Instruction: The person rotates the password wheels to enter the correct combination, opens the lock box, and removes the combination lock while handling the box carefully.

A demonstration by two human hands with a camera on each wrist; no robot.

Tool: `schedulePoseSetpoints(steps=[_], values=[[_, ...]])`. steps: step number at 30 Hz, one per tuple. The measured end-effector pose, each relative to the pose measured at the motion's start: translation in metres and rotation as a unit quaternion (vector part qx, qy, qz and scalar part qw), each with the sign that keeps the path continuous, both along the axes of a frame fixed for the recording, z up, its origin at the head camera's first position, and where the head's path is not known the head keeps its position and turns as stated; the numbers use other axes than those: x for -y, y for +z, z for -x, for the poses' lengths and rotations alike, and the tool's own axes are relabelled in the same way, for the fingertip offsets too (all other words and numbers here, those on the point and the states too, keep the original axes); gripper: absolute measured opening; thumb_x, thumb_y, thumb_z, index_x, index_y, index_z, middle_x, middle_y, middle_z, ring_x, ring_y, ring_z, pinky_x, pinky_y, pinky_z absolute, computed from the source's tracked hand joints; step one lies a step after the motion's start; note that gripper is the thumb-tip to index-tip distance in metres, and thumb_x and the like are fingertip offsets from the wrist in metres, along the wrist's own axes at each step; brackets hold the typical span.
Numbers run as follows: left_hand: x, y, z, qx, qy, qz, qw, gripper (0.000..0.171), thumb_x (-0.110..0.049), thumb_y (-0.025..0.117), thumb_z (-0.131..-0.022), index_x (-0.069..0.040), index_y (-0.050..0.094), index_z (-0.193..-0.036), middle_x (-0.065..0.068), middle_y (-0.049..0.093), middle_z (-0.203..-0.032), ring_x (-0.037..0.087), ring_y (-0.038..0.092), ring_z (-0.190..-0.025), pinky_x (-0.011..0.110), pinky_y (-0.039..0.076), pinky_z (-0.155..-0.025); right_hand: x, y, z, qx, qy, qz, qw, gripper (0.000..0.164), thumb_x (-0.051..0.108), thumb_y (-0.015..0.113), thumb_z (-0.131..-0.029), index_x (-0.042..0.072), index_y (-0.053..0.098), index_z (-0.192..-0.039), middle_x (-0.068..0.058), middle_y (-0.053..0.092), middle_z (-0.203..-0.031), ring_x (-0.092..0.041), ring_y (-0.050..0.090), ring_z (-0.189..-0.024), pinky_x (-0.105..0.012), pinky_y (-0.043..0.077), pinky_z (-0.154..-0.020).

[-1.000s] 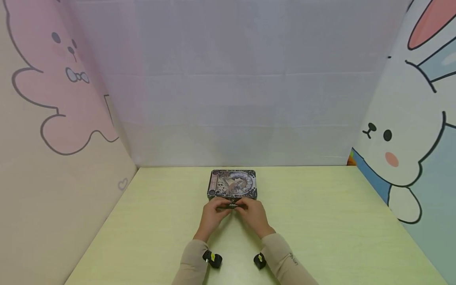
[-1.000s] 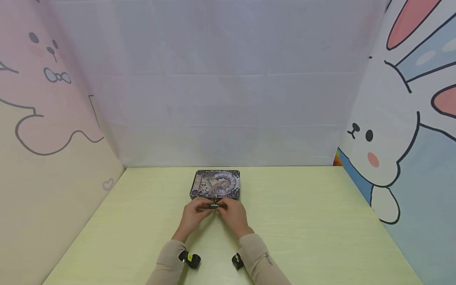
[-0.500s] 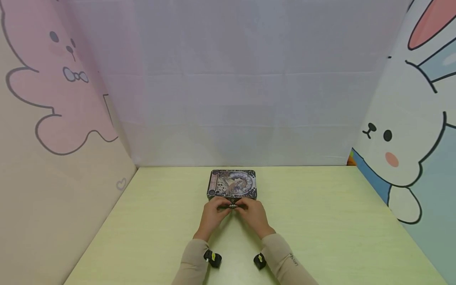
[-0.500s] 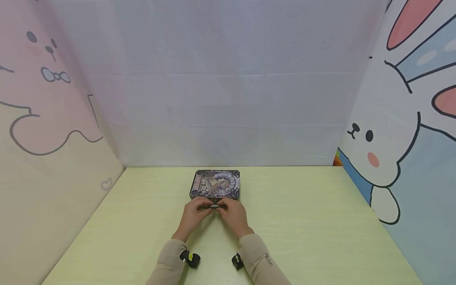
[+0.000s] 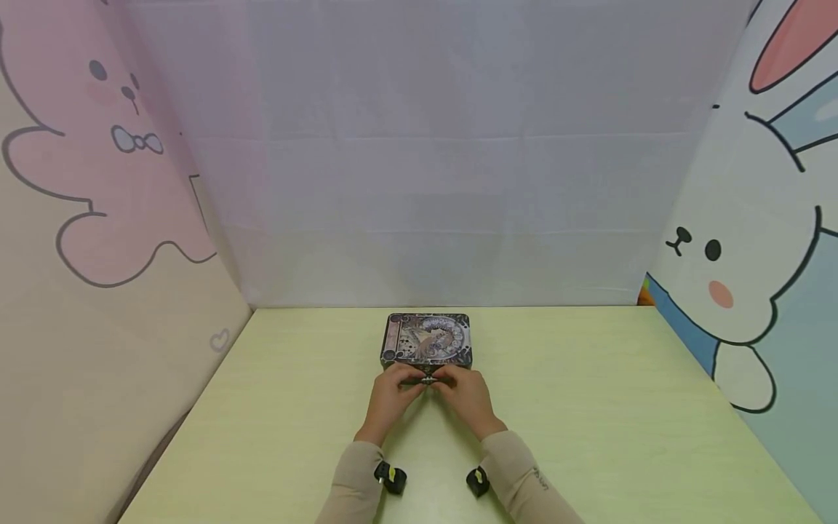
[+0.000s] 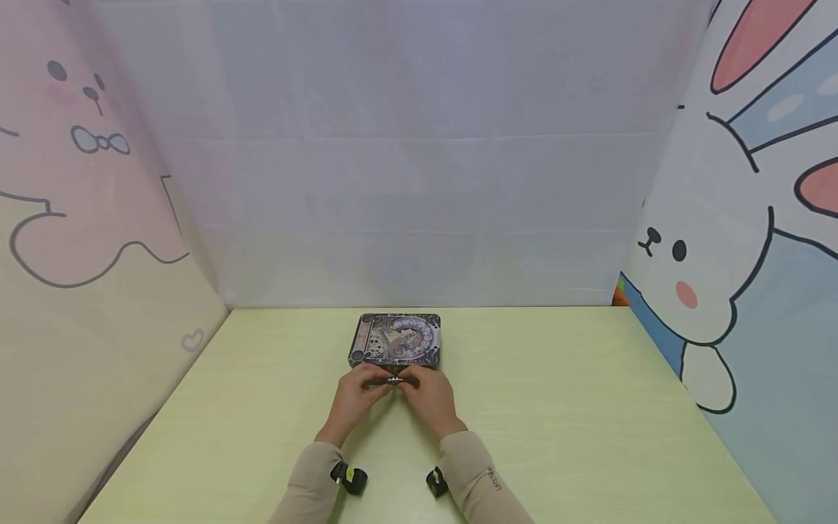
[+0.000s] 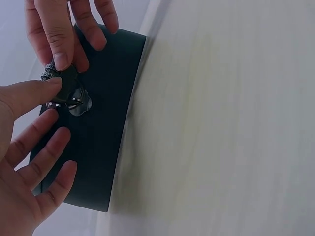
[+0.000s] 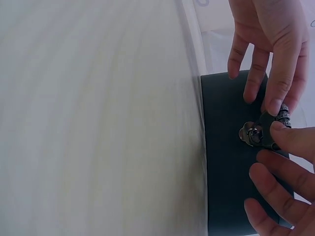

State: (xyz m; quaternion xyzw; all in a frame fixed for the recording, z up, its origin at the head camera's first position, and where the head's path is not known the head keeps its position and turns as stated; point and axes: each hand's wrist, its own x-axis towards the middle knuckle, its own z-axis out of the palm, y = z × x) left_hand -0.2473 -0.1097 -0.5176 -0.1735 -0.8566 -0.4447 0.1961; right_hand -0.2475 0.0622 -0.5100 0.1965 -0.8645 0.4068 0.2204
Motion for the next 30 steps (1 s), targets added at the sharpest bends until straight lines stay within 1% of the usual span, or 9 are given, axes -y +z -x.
schedulePoseSetpoints(steps=[5,7,10,15,21,26,30], values=[[0.0004,0.0005,-0.0011,-0.032,0.004,0.029,0.9991,0.014,-0.005,0.084,-0.078,-0.007,0.077,-0.09,0.003,0.067,-0.094,0.022,0.066,-0.086,0.033,0.054,-0.074,0.0,0.0006,-0.0005,0.007,-0.001,0.003,1.0,0.012,0.007,0.083,-0.078,0.008,0.074,-0.085,-0.004,0.074,-0.079,-0.018,0.068,-0.068,-0.031,0.053,-0.063],[0.0005,0.0009,-0.0013,-0.045,0.007,0.041,0.9981,0.014,-0.006,0.084,-0.077,-0.008,0.077,-0.089,0.003,0.067,-0.094,0.022,0.066,-0.087,0.035,0.054,-0.076,-0.0002,0.0004,-0.0003,0.009,0.0,0.001,1.0,0.011,0.007,0.082,-0.078,0.009,0.074,-0.085,-0.004,0.074,-0.079,-0.018,0.068,-0.067,-0.031,0.054,-0.062],[0.0008,0.0007,-0.0011,-0.054,0.01,0.054,0.997,0.014,-0.008,0.085,-0.076,-0.009,0.078,-0.089,0.002,0.067,-0.094,0.021,0.066,-0.087,0.036,0.054,-0.076,-0.0008,-0.0006,0.0002,0.013,0.001,-0.002,1.0,0.011,0.007,0.082,-0.079,0.009,0.074,-0.086,-0.004,0.074,-0.078,-0.018,0.069,-0.067,-0.03,0.053,-0.062],[0.0013,0.0004,-0.0006,-0.05,0.013,0.068,0.9963,0.014,-0.01,0.086,-0.077,-0.011,0.079,-0.089,0.0,0.067,-0.095,0.02,0.066,-0.089,0.037,0.054,-0.077,-0.0011,-0.0021,0.0008,0.014,0.004,-0.002,1.0,0.011,0.007,0.082,-0.079,0.009,0.074,-0.086,-0.004,0.073,-0.077,-0.017,0.068,-0.066,-0.03,0.054,-0.061],[0.0013,0.0015,-0.002,-0.035,0.014,0.071,0.9967,0.014,-0.011,0.085,-0.078,-0.011,0.079,-0.091,0.0,0.067,-0.096,0.02,0.066,-0.09,0.037,0.054,-0.077,-0.0008,-0.0006,-0.0002,0.013,0.005,0.007,1.0,0.011,0.006,0.082,-0.079,0.009,0.073,-0.085,-0.004,0.073,-0.076,-0.018,0.068,-0.065,-0.03,0.054,-0.061],[0.0005,0.0023,-0.0021,-0.031,0.016,0.066,0.9972,0.014,-0.01,0.084,-0.079,-0.009,0.078,-0.093,0.001,0.068,-0.096,0.021,0.066,-0.089,0.036,0.054,-0.078,-0.0008,0.0004,-0.0002,0.012,0.004,0.006,1.0,0.01,0.006,0.082,-0.079,0.008,0.073,-0.085,-0.005,0.073,-0.077,-0.019,0.069,-0.067,-0.031,0.055,-0.062],[-0.0008,0.0025,-0.0037,-0.035,0.022,0.055,0.9976,0.019,-0.007,0.084,-0.078,-0.007,0.077,-0.095,0.002,0.068,-0.095,0.02,0.068,-0.086,0.036,0.055,-0.075,-0.0004,-0.0002,-0.0004,0.012,0.008,0.004,1.0,0.01,0.007,0.082,-0.08,0.007,0.073,-0.085,-0.005,0.074,-0.079,-0.019,0.069,-0.068,-0.031,0.055,-0.063]])
